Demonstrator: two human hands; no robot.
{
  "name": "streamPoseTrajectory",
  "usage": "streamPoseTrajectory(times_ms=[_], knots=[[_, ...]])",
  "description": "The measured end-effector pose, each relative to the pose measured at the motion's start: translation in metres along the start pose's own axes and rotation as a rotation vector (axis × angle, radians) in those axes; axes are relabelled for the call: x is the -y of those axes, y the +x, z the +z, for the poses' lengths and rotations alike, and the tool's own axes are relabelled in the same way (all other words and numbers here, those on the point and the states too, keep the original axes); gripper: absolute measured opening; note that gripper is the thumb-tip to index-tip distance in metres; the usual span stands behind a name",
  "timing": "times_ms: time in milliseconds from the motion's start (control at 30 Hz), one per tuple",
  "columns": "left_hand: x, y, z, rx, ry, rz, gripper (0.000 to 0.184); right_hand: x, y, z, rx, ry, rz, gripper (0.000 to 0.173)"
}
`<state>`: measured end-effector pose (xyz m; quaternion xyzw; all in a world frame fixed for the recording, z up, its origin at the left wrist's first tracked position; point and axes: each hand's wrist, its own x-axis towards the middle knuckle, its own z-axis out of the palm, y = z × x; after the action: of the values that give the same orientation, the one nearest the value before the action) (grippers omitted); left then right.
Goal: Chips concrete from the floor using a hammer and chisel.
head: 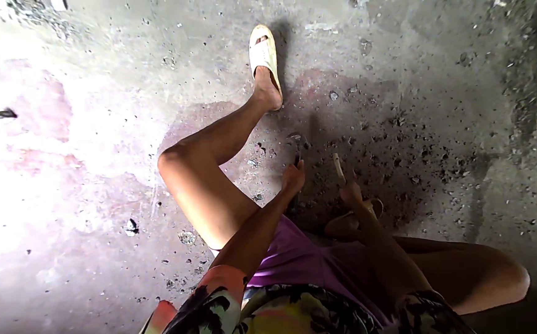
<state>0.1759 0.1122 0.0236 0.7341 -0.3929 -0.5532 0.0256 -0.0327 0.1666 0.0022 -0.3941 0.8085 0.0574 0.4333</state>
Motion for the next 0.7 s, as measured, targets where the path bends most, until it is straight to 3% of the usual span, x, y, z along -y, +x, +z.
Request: streamPoseTrajectory(times_ms=[433, 600, 700], knots=[[-0.025, -0.053, -0.002, -0.08, 0.29, 0.345, 0.06, 0.024, -0.001, -0.018, 0.025, -0.163, -0.036, 0.067], [-0.023, -0.021, 0.017, 0.059, 0.454, 0.262, 0.064, 0.027, -0.002, -0.015, 0.014, -0.177, -0.024, 0.066], [-0.041, -0.028, 0.011, 0.016, 0.433, 0.313, 0.063, 0.029, -0.002, -0.013, -0.005, -0.184, -0.029, 0.062]])
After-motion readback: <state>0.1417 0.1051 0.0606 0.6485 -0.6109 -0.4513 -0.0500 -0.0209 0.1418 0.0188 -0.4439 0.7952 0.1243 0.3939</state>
